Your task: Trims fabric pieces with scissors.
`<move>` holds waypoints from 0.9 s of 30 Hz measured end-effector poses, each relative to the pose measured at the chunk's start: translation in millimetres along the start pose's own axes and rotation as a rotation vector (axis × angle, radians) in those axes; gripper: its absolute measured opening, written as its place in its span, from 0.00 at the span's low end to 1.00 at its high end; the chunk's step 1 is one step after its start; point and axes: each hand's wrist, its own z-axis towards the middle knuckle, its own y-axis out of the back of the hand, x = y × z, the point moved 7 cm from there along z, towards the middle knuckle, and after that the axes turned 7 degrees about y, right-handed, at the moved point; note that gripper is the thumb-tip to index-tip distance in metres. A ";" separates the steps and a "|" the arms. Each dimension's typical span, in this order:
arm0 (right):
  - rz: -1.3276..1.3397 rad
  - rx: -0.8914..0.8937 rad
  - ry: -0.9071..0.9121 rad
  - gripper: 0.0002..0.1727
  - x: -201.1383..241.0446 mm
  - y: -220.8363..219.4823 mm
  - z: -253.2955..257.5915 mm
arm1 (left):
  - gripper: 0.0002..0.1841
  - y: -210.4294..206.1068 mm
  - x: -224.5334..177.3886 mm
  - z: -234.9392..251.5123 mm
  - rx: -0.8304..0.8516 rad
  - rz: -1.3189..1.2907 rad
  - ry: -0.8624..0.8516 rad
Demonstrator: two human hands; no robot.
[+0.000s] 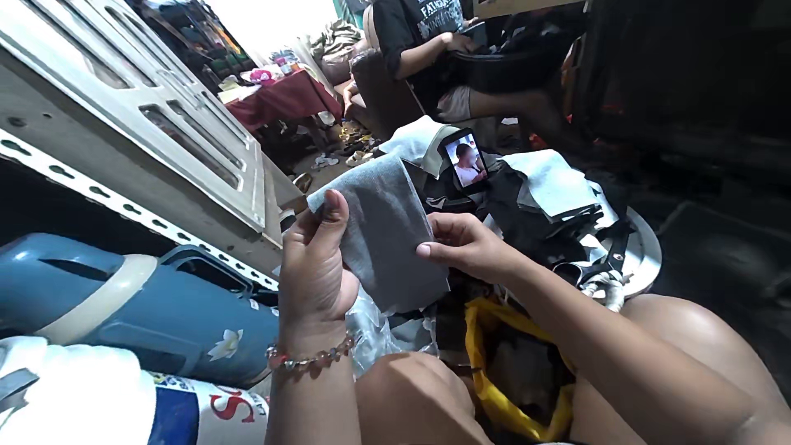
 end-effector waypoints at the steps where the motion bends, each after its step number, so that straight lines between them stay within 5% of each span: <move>1: 0.011 0.007 -0.043 0.04 -3.7 -0.4 -0.7 | 0.09 0.9 -0.5 0.1 -0.010 0.007 0.007; 6: 0.029 -0.111 -0.108 0.02 -6.2 7.5 -0.5 | 0.07 4.5 -4.6 3.8 0.018 0.134 -0.118; 10: 0.012 -0.139 -0.087 0.00 -2.6 9.2 -1.5 | 0.05 15.4 0.1 4.7 -0.134 0.176 -0.275; 18: -0.129 -0.161 0.005 0.03 0.4 4.8 -20.5 | 0.06 25.8 33.4 -3.9 -0.314 -0.108 -0.077; 20: -0.167 -0.204 -0.019 0.10 -5.0 4.5 -34.2 | 0.08 25.9 45.3 -9.4 -0.316 -0.124 -0.046; 23: -0.188 -0.187 -0.175 0.33 -22.6 5.5 -58.9 | 0.12 23.5 69.1 -19.5 -0.259 -0.125 0.048; 27: -0.174 -0.132 -0.185 0.43 -15.8 6.7 -75.5 | 0.25 10.8 94.6 -30.9 0.115 -0.167 0.115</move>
